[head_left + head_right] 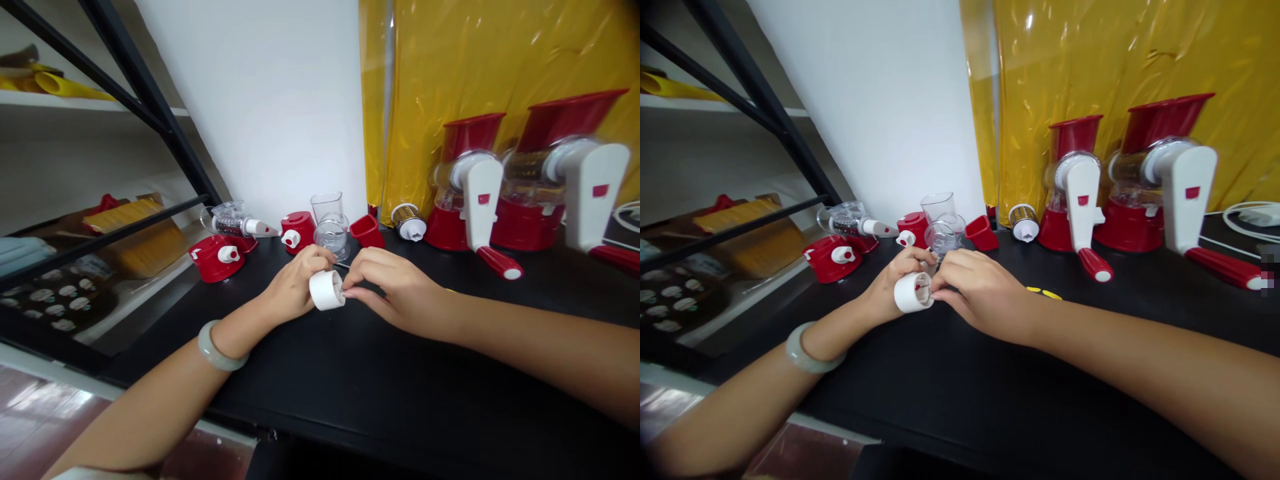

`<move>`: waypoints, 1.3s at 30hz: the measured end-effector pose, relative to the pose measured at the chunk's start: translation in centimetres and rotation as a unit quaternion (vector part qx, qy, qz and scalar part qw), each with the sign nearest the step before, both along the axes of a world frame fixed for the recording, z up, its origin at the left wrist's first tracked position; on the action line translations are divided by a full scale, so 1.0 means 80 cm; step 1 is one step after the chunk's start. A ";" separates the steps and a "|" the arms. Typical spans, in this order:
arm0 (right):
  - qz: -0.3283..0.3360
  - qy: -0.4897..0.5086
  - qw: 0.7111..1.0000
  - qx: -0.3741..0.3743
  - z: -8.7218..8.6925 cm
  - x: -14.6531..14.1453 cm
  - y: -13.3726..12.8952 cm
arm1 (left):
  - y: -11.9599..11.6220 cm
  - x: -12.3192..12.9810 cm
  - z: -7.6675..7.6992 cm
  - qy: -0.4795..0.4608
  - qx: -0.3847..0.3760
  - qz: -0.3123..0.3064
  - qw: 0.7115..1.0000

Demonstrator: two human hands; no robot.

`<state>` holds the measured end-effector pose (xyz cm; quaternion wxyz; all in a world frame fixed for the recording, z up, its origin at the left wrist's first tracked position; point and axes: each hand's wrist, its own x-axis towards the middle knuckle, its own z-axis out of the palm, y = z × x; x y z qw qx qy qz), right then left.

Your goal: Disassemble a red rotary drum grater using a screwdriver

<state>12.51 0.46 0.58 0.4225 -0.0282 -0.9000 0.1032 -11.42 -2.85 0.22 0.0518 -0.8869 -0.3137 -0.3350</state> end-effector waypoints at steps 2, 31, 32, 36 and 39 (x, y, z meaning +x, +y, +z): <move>0.008 0.006 1.000 -0.015 -0.002 0.000 0.000 | 0.000 0.000 0.000 -0.003 0.007 -0.005 1.000; -0.126 0.020 0.979 -0.158 -0.023 -0.009 0.018 | 0.011 -0.014 -0.007 -0.026 0.088 0.057 0.994; -0.141 -0.007 0.976 -0.163 -0.026 -0.009 0.022 | 0.013 -0.014 -0.007 -0.038 0.103 0.058 0.992; -0.150 -0.082 0.974 -0.150 -0.032 -0.014 0.028 | 0.017 -0.009 -0.006 -0.101 0.178 0.069 0.976; -0.150 -0.115 0.974 -0.127 -0.033 -0.018 0.027 | 0.013 -0.002 -0.006 -0.163 0.151 0.105 0.969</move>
